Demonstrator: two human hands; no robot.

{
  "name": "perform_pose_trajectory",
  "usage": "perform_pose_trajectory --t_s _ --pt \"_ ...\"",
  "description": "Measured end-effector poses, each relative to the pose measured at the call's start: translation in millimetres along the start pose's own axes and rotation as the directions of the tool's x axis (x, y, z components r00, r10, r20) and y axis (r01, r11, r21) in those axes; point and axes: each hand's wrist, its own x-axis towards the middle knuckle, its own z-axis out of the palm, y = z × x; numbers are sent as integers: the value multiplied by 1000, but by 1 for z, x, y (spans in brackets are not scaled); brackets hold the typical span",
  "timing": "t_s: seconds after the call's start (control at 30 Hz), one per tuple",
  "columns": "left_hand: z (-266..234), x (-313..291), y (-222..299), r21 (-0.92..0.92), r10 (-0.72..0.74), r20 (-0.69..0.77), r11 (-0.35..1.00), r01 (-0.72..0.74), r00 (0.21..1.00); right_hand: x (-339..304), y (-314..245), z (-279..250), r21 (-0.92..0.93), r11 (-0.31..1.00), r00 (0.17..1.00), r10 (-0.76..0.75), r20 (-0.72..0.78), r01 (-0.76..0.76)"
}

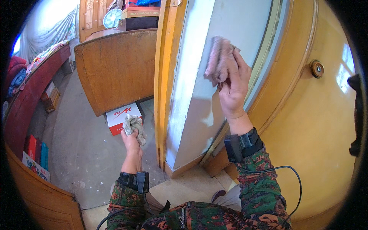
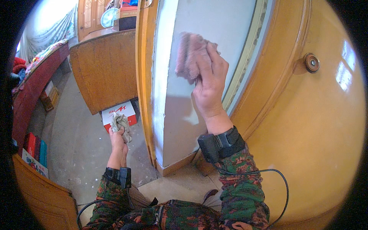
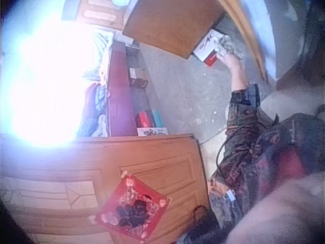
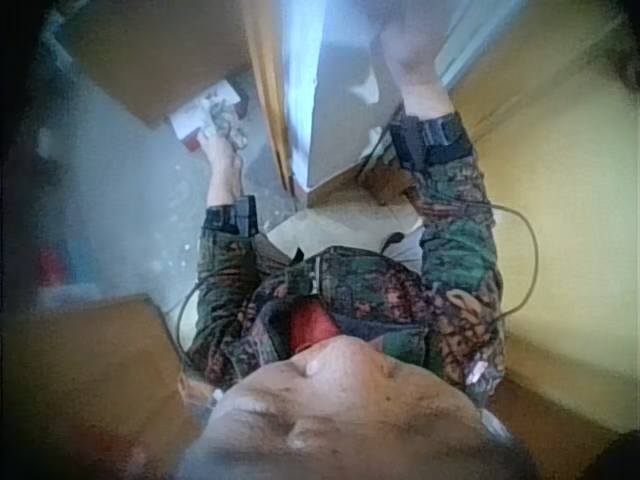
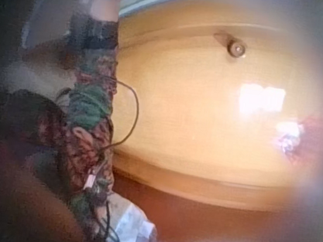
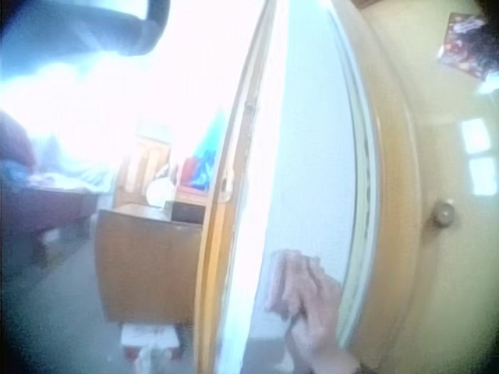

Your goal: The person wipes the white door frame and adjacent wall with two cloths, alternating hands and covering the vertical edges and corners. The person remains seated on the floor during the task.

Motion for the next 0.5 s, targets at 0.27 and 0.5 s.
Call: perform_pose_trajectory --t_s 0.27,0.5 --pt "1 -3 2 -1 -10 2 1000 10 1000 -154 -47 1 309 915 861 -364 356 260" --pt "4 -3 1 -5 10 -8 1000 -10 1000 -134 -7 -19 275 923 796 -375 475 271"
